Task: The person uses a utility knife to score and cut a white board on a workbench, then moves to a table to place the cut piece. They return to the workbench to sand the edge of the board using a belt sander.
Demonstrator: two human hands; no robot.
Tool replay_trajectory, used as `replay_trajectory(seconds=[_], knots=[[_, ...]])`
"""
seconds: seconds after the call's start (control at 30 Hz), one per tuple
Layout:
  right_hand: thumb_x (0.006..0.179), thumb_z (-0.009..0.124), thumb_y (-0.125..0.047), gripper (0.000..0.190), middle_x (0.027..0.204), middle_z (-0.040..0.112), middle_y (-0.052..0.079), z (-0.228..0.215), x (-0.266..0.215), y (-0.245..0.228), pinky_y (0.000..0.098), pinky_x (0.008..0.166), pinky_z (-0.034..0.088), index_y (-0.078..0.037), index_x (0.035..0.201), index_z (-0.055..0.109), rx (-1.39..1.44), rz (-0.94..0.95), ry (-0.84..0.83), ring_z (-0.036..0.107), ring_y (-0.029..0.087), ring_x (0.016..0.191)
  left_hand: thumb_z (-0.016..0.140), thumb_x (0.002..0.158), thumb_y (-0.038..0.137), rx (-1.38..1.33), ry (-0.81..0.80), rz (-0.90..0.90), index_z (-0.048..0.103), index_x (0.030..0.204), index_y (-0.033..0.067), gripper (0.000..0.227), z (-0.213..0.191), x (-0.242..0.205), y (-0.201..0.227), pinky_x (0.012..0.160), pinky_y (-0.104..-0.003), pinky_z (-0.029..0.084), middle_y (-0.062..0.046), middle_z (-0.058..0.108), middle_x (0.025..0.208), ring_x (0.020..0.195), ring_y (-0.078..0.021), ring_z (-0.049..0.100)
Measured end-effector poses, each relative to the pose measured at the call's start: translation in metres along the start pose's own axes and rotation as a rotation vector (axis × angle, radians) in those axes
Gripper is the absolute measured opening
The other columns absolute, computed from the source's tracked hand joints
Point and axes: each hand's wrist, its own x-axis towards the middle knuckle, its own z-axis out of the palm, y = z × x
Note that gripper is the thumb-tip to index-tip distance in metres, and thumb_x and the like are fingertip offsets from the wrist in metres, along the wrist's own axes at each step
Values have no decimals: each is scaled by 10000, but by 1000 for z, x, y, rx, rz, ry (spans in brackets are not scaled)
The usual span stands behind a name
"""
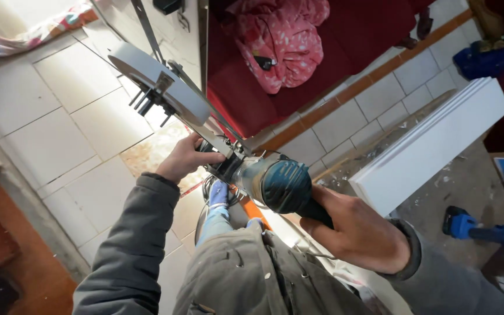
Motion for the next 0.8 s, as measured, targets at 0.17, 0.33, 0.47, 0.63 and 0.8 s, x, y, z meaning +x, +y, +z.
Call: replay_trajectory(seconds=[0.17,0.33,0.47,0.63,0.8], knots=[[821,677,-135,607,922,721,139,-8,15,6,372,693,551,-110,1420,578,-27,1,84,655,226,707,846,781,171,-62,-87,-118,637,1316,22,593,11,37,-21,605,-293,414,-72,714,1025,767,-147,542],[847,693,-137,491,959,716,160,-12,20,9,373,721,558,-43,1320,601,-15,-117,110,678,251,759,850,801,150,-225,-191,21,619,1276,-32,559,20,68,-60,913,-276,556,-72,734,1141,1023,-133,691],[828,705,-159,517,928,712,164,-14,26,5,375,700,559,-55,1322,595,0,-71,107,669,301,723,835,813,137,-269,-237,50,621,1313,-24,566,23,70,-59,988,-273,527,-75,723,1200,1089,-128,676],[822,681,-164,591,925,725,182,-17,32,6,364,717,568,-44,1386,553,8,-49,89,711,269,750,830,805,140,-259,-187,-41,634,1274,-20,532,24,79,-72,913,-288,543,-87,724,1173,1019,-141,674],[843,660,-200,640,1023,771,196,-14,40,14,335,807,581,-8,1437,520,65,-38,70,772,214,891,815,823,164,-320,-193,-52,631,1286,-47,540,29,90,-97,932,-283,535,-85,731,1191,1042,-141,681]])
